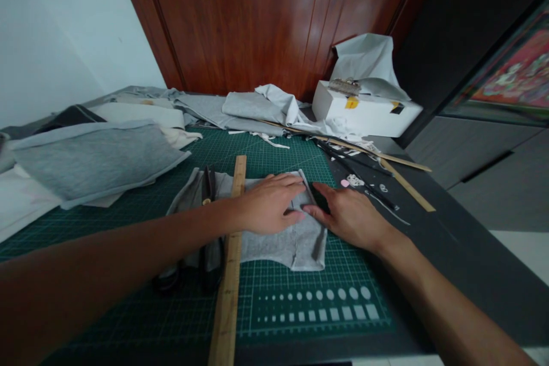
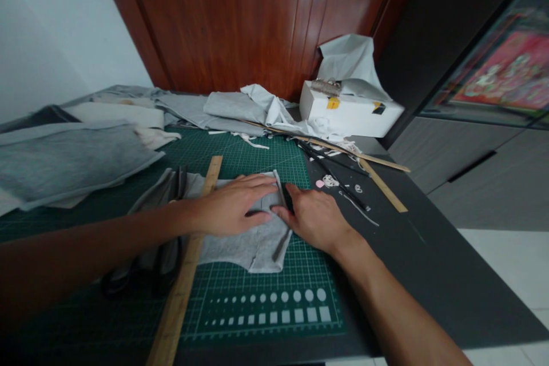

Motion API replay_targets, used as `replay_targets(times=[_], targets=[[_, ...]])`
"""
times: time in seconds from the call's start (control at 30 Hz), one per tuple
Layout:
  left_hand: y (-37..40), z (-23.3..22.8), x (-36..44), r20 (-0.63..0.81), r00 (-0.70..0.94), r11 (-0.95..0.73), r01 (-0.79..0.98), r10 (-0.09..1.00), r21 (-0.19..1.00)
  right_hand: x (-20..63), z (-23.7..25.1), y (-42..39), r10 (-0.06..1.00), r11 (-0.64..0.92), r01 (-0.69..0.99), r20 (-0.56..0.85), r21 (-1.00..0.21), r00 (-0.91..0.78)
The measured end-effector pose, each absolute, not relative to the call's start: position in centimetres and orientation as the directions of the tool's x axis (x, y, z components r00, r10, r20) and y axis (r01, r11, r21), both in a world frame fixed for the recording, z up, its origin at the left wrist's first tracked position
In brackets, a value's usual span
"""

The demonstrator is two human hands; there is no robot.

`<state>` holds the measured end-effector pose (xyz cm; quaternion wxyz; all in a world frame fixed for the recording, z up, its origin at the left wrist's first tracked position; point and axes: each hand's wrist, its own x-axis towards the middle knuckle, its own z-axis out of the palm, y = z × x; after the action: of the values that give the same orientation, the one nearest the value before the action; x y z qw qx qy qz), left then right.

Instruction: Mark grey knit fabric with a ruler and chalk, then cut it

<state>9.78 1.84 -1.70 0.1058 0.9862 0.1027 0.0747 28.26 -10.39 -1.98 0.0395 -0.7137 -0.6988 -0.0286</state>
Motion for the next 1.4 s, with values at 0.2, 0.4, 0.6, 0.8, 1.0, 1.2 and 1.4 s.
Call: replay_targets(times=[0.2,0.4,0.6,0.8,1.0,1.2,1.4], targets=[[0.9,-1.6,10.5,-0.103,0.963,-0.943,0.264,0.247,0.203,29.8,-1.3,-11.0,0.999,0.036,0.957,0.020,-0.287,-0.032],[0.0,-2.0,10.8,-0.150,0.947,-0.930,0.312,0.286,0.197,30.4,-0.8,-11.6,0.998,-0.009,0.929,-0.054,-0.369,-0.012],[-0.8,-1.8,11.5,-0.174,0.930,-0.912,0.356,0.324,0.204,30.7,-0.3,-11.7,0.995,-0.004,0.890,-0.095,-0.457,-0.044],[-1.3,-1.8,12.2,-0.186,0.916,-0.896,0.390,0.355,0.211,30.8,-0.2,-11.9,0.993,-0.016,0.859,-0.110,-0.513,-0.048],[-1.1,-1.8,12.5,-0.188,0.917,-0.892,0.388,0.351,0.231,30.6,-0.3,-11.9,0.992,0.041,0.827,-0.077,-0.561,-0.102],[-1.1,-1.5,12.7,-0.230,0.905,-0.885,0.408,0.358,0.227,29.6,-0.6,-11.5,0.961,0.170,0.724,0.275,-0.668,0.028],[-1.3,-1.1,12.7,-0.231,0.904,-0.883,0.410,0.361,0.226,29.1,-1.8,-10.7,0.947,0.158,0.505,0.276,-0.848,0.167]])
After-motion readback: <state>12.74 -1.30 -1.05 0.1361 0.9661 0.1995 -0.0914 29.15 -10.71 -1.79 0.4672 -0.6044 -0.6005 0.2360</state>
